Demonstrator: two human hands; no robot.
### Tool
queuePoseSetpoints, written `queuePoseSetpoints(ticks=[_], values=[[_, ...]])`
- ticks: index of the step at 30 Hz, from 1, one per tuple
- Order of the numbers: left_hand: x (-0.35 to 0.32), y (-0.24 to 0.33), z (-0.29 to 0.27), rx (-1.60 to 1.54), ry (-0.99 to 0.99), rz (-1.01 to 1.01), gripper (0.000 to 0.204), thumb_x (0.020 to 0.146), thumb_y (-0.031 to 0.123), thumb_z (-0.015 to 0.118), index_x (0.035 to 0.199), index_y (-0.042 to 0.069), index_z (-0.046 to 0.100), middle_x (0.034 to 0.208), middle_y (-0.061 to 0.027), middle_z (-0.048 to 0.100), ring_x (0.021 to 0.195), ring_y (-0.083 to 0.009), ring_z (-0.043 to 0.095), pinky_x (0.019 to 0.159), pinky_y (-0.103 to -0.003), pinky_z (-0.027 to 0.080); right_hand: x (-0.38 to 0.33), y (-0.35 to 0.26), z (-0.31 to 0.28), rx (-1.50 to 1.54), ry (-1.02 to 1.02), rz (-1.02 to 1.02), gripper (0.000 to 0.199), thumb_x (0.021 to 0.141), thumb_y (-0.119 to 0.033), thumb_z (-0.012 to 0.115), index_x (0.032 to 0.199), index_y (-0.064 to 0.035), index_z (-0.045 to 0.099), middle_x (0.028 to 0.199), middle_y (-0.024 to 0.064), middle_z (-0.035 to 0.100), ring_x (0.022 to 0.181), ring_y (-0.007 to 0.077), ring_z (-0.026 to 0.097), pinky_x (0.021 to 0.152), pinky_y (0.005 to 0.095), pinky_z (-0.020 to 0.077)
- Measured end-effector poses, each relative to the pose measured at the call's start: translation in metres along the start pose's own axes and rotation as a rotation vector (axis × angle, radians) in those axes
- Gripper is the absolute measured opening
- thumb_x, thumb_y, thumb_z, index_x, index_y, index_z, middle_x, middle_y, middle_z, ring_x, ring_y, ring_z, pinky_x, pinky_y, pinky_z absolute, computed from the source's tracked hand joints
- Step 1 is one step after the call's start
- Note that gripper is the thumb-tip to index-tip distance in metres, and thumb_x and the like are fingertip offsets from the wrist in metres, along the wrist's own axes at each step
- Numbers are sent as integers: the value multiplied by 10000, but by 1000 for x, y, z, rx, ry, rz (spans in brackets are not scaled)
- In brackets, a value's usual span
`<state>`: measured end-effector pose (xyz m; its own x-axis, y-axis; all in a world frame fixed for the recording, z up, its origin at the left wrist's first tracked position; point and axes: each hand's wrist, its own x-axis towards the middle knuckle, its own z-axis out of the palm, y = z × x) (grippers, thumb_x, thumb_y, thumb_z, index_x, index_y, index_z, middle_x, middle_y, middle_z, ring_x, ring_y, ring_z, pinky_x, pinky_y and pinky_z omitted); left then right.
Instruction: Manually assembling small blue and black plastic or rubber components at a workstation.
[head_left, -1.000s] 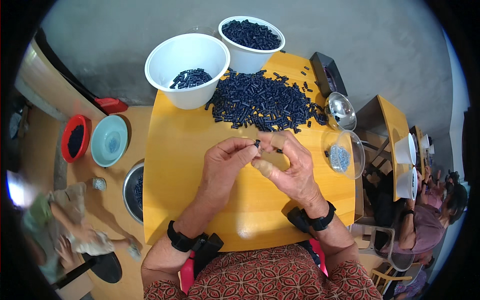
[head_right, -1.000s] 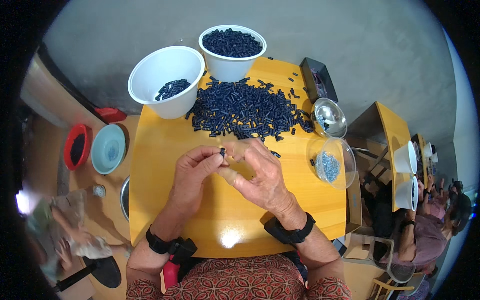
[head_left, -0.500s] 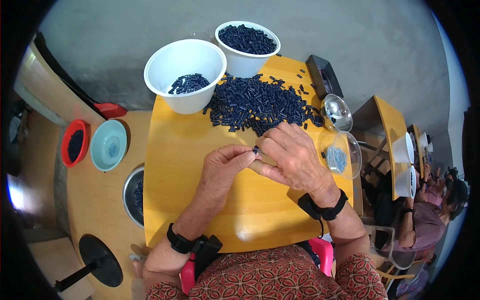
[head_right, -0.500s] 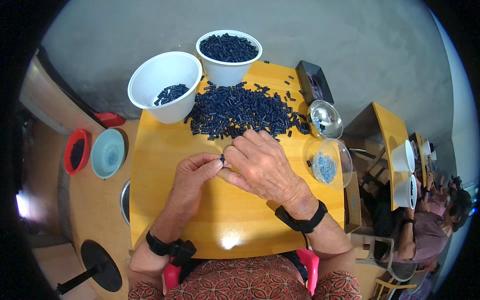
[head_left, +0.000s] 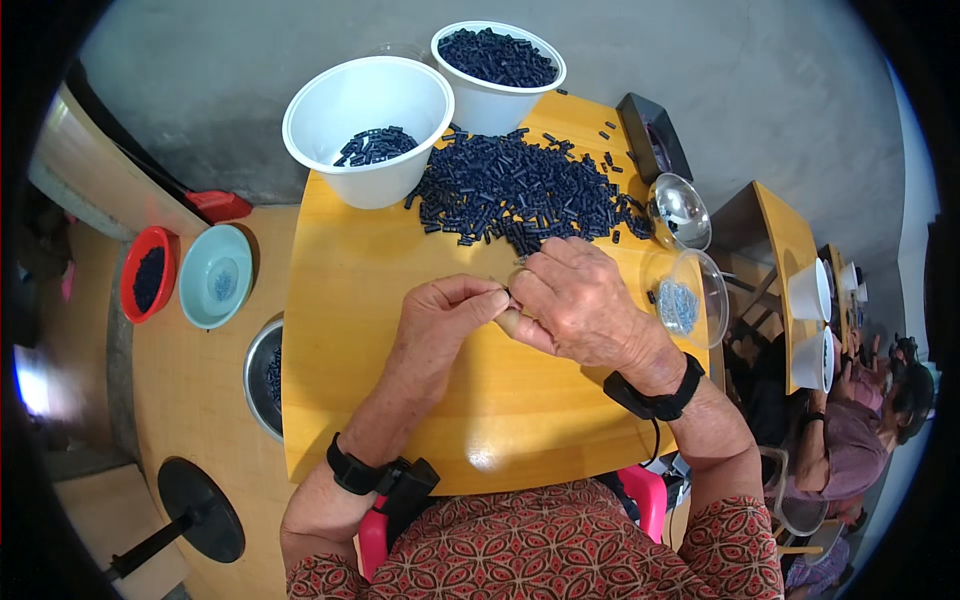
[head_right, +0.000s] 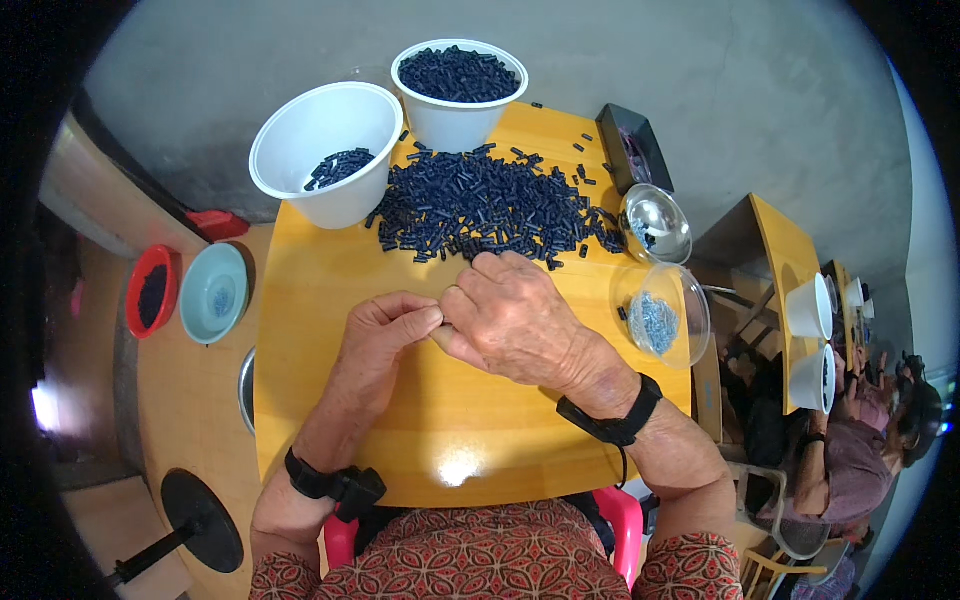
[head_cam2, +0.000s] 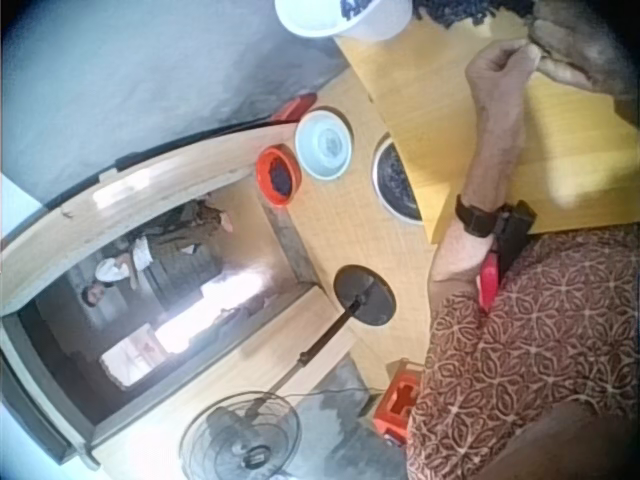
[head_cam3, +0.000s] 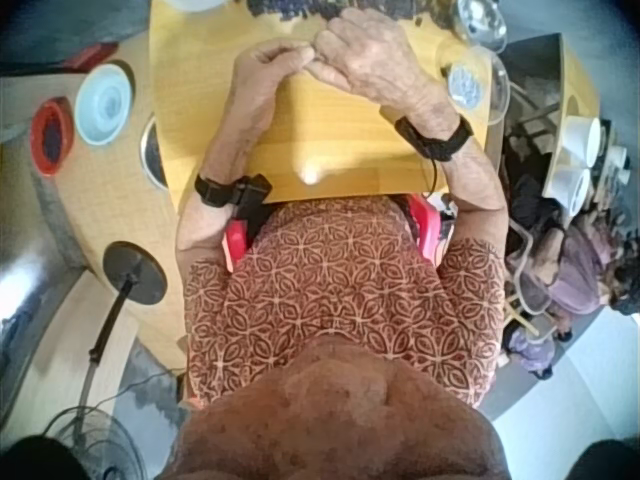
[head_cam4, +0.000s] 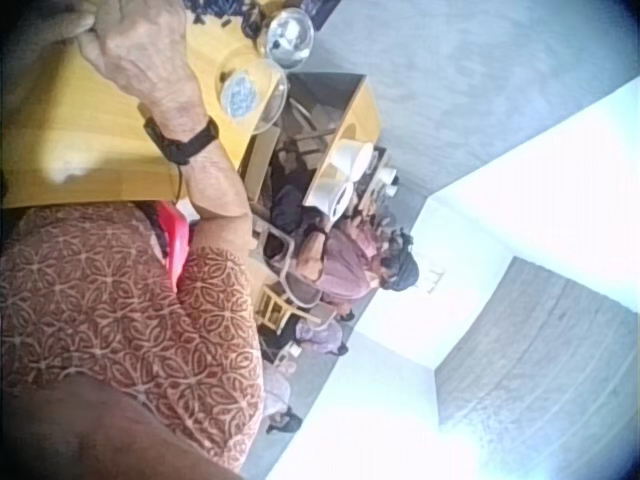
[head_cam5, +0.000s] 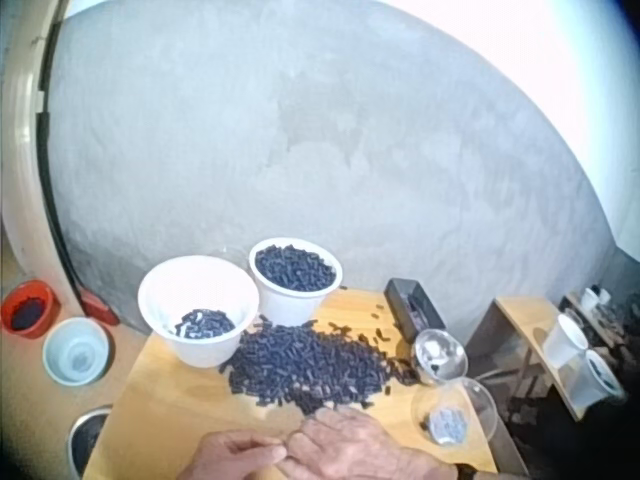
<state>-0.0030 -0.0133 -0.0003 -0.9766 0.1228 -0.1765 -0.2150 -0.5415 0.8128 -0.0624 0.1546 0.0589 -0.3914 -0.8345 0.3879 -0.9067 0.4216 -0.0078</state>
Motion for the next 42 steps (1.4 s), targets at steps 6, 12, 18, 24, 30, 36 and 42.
queuePoseSetpoints(ticks=[6, 12, 18, 24, 30, 36, 42], values=[[0, 1, 0, 74, 74, -43, 138, 850, 109, 687, 930, -3, 690, 850, -26, 666, 791, -77, 578, 727, -220, 447, -3, -3, 9, 83, 92, -22, 208, 696, -140, 710, 661, -69, 517, 647, 68, 486, 604, 238, 512, 548, 361, 434], [-6, 19, -5, 227, 70, 29, 146, 868, 106, 663, 958, -9, 681, 886, -36, 676, 822, -83, 590, 751, -230, 460, 1, -21, -12, 11, 29, 180, 202, 702, -171, 745, 793, -41, 618, 696, 85, 539, 662, 265, 556, 626, 362, 479], [-54, 89, -40, 259, 390, 257, 153, 858, 124, 683, 960, 11, 691, 869, -39, 695, 828, -75, 615, 768, -204, 450, -42, -52, -72, 934, -316, 462, 326, 729, -160, 796, 977, 13, 676, 842, 128, 681, 791, 245, 670, 691, 310, 506], [-112, 87, -166, 368, 827, 328, 185, 864, 137, 682, 1002, 14, 684, 865, -71, 707, 857, -106, 637, 789, -222, 456, -116, -81, -90, 1226, -873, 467, 268, 851, -203, 709, 1062, -44, 672, 973, 122, 688, 948, 255, 654, 796, 346, 511], [-138, 43, -242, 648, 1005, 34, 323, 875, 156, 677, 1148, -13, 643, 1063, -112, 679, 976, -161, 620, 865, -257, 462, -175, -94, -104, 1138, -936, 710, 210, 847, -145, 689, 1039, -61, 677, 934, 100, 687, 868, 226, 666, 750, 319, 520], [-126, 45, -229, 614, 870, 109, 297, 900, 131, 644, 1155, -23, 637, 1086, -86, 662, 1025, -146, 597, 914, -268, 451, -252, -106, -61, 644, -788, 773, 201, 829, -60, 601, 1023, -20, 634, 918, 190, 639, 916, 336, 623, 806, 391, 505], [-91, 71, -157, 652, 602, 289, 220, 900, 91, 643, 1099, -1, 663, 1058, -77, 670, 1017, -161, 607, 936, -281, 440, -375, -109, 51, -117, -732, 284, 412, 805, -86, 566, 1191, 43, 501, 1111, 229, 582, 1030, 375, 571, 902, 421, 464]])
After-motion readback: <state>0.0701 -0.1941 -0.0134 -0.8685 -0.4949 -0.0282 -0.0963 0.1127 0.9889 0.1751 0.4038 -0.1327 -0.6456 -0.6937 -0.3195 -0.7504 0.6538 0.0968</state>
